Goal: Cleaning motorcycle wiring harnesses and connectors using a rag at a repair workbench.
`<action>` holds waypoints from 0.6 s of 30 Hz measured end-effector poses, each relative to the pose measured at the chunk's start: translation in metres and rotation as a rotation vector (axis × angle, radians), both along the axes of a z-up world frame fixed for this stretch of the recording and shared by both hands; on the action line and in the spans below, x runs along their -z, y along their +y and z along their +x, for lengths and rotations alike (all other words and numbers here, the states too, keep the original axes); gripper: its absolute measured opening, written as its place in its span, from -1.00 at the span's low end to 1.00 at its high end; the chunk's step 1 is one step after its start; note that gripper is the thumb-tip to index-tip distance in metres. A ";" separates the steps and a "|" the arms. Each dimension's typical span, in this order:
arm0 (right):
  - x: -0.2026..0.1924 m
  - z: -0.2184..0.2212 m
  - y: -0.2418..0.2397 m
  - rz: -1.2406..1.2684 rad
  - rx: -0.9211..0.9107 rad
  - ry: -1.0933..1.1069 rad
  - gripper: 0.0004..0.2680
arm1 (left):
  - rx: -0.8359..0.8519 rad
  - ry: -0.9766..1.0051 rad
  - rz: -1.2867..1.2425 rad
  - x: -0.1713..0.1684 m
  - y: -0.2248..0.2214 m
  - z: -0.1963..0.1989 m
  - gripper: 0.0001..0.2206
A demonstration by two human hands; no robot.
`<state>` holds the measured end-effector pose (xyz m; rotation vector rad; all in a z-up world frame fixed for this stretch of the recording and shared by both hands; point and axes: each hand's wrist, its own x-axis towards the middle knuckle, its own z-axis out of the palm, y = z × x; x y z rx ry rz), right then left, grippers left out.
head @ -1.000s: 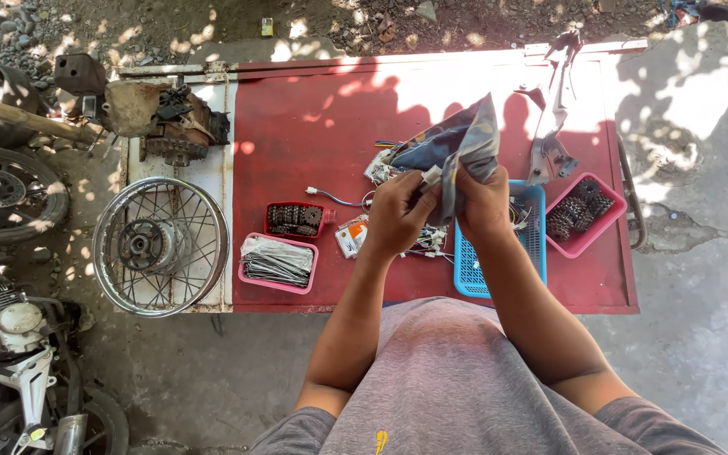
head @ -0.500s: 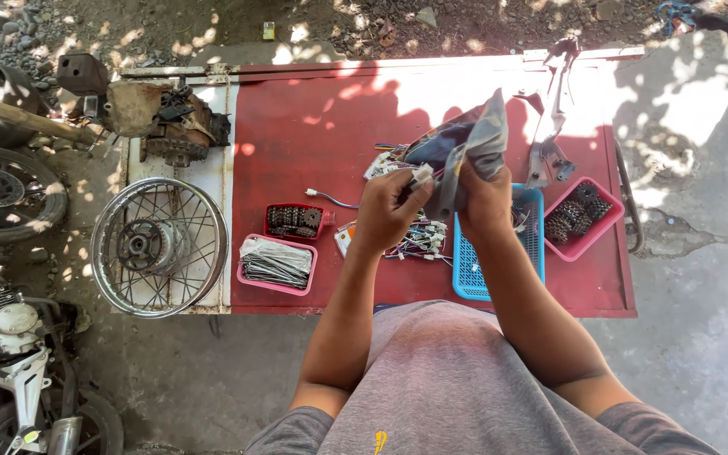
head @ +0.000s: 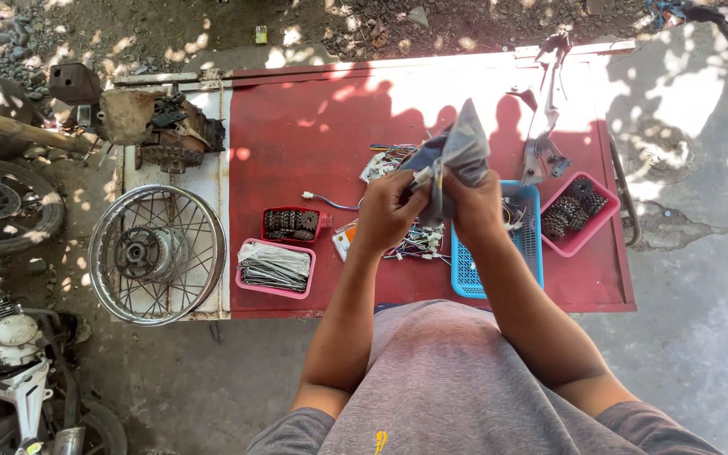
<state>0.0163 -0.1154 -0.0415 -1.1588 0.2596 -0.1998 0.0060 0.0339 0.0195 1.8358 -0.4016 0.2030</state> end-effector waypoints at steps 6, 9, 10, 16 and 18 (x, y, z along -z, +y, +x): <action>-0.049 0.009 -0.003 0.090 0.095 -0.066 -0.90 | -0.025 0.077 -0.090 0.012 -0.002 0.000 -0.73; -0.014 -0.003 0.009 0.093 0.011 0.013 -0.90 | 0.002 0.053 -0.032 0.005 -0.006 -0.002 -0.80; -0.005 0.002 0.001 0.093 0.010 0.014 -0.90 | 0.002 0.054 -0.031 0.005 -0.002 -0.003 -0.80; -0.012 0.010 -0.011 0.070 0.075 -0.023 -0.90 | -0.049 0.048 -0.069 0.007 0.005 -0.002 -0.76; -0.007 -0.001 0.009 0.017 0.048 0.021 -0.89 | -0.027 0.022 -0.070 0.008 0.001 0.001 -0.82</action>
